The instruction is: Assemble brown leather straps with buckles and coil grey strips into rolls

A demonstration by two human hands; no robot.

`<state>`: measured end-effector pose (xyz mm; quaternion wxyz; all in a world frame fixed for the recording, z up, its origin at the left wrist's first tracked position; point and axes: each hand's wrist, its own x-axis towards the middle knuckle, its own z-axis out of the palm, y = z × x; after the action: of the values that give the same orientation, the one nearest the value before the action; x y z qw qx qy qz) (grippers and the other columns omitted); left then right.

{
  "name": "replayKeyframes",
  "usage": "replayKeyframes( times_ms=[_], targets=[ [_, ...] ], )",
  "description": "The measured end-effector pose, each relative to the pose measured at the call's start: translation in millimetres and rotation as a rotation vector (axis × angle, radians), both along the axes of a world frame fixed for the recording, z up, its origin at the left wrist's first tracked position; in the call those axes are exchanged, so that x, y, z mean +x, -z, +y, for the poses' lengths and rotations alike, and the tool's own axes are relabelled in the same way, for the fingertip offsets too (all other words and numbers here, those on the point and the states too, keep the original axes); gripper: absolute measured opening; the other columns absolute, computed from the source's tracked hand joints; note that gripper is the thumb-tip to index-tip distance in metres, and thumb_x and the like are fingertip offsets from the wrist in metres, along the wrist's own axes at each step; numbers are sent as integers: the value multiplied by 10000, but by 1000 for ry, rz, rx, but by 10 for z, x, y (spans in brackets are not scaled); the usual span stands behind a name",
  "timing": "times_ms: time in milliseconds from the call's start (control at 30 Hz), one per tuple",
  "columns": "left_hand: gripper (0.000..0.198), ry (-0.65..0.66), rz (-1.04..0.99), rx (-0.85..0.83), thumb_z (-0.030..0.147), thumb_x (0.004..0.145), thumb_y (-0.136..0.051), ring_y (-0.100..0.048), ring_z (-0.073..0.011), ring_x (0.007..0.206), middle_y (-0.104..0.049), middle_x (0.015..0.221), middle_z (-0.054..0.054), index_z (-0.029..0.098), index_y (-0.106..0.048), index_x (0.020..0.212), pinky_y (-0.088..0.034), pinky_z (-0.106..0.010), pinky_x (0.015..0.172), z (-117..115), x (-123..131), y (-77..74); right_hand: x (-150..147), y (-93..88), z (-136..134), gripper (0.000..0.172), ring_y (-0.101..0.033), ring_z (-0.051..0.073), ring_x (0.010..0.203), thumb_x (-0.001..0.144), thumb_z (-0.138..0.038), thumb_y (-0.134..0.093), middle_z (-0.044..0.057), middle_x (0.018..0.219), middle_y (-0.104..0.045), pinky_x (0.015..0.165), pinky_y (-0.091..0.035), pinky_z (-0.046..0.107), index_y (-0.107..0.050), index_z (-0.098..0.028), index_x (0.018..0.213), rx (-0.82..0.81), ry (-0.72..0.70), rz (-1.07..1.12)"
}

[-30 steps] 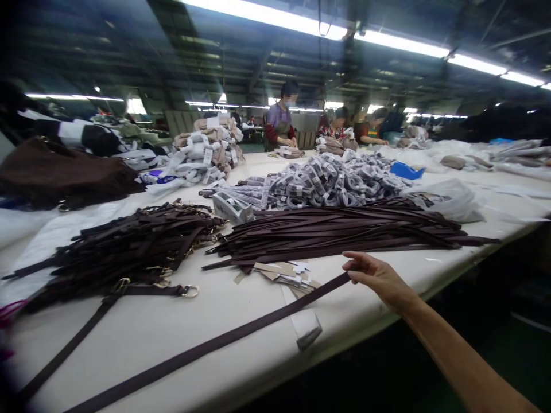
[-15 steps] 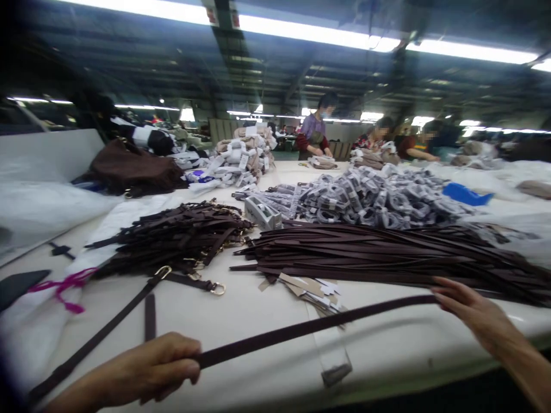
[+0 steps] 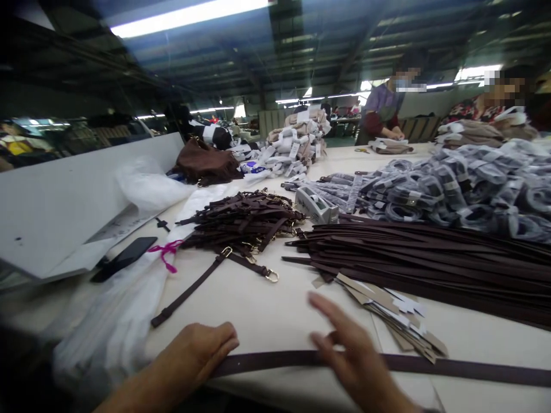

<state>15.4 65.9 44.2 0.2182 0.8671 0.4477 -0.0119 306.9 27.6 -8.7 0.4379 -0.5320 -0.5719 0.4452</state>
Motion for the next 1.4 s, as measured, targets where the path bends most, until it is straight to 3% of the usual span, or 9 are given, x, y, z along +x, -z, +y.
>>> replayKeyframes(
  times_ms=[133, 233, 333, 500, 733, 933, 1100, 1233, 1400],
  targets=[
    [308, -20, -210, 124, 350, 928, -313, -574, -136, 642, -621, 705, -16, 186, -553, 824, -362, -229, 577, 182, 71, 37, -956, 118, 141, 251, -581, 217, 742, 772, -322, -615, 53, 853, -648, 697, -477, 343, -650, -295, 1020, 147, -409, -127],
    [281, -180, -337, 273, 314, 915, -352, -561, -191, 957, -607, 1010, -91, 155, -547, 1041, -425, -312, 853, 590, 14, 211, -975, 171, 269, 174, -540, 172, 635, 812, -378, -566, 28, 685, -589, 580, -442, 283, -664, -235, 803, 86, -308, -81],
    [349, -165, -343, 283, 288, 822, -538, -390, -314, 1217, -484, 1254, -177, 108, -541, 1122, -276, -505, 1029, 1058, 117, 523, -752, 246, 323, 271, -469, 124, 524, 804, -462, -556, 15, 640, -539, 442, -393, 231, -656, -212, 835, -83, -186, 109],
    [178, -9, -487, 170, 292, 810, -559, -543, -238, 1018, -630, 981, -100, 157, -642, 893, -403, -429, 949, 1386, 572, 854, -596, 244, 346, 323, -416, 86, 444, 746, -483, -633, -12, 580, -517, 391, -337, 203, -627, -193, 887, -189, 41, 358],
    [325, -208, -920, 168, 328, 915, -385, -580, -129, 813, -581, 988, -93, 142, -484, 1163, -492, -237, 686, 1053, 505, 298, -518, 138, 405, 327, -296, 38, 392, 687, -469, -701, -57, 511, -465, 351, -190, 147, -574, -206, 835, -315, 138, 677],
    [310, -288, -1382, -107, 317, 788, -623, -566, -116, 786, -606, 935, -41, 189, -597, 1069, -469, -222, 722, 813, 407, -21, -519, 183, 405, 348, -282, 29, 385, 673, -485, -706, -58, 489, -450, 358, -133, 141, -554, -190, 776, -359, 5, 663],
    [247, -69, -1211, -206, 257, 745, -675, -572, -171, 918, -632, 962, -59, 174, -665, 977, -446, -267, 841, 633, 588, -18, -526, 68, 488, 306, -257, 24, 388, 716, -445, -690, -56, 502, -440, 355, -143, 145, -550, -185, 795, -267, -85, 672],
    [231, -87, -1073, -259, 250, 755, -656, -586, -162, 852, -648, 914, -56, 159, -658, 968, -451, -249, 782, 500, 743, 62, -519, -88, 536, 339, -348, 48, 428, 770, -519, -592, -20, 684, -510, 360, -271, 160, -527, -238, 947, -70, -115, 613],
    [121, -105, -873, -61, 243, 796, -592, -573, -140, 809, -638, 875, -36, 177, -654, 875, -420, -225, 742, 369, 881, 57, -596, -261, 453, 449, -542, 168, 754, 780, -450, -588, 52, 1038, -516, 609, -473, 275, -495, -307, 1195, 186, 115, 85]
  ],
)
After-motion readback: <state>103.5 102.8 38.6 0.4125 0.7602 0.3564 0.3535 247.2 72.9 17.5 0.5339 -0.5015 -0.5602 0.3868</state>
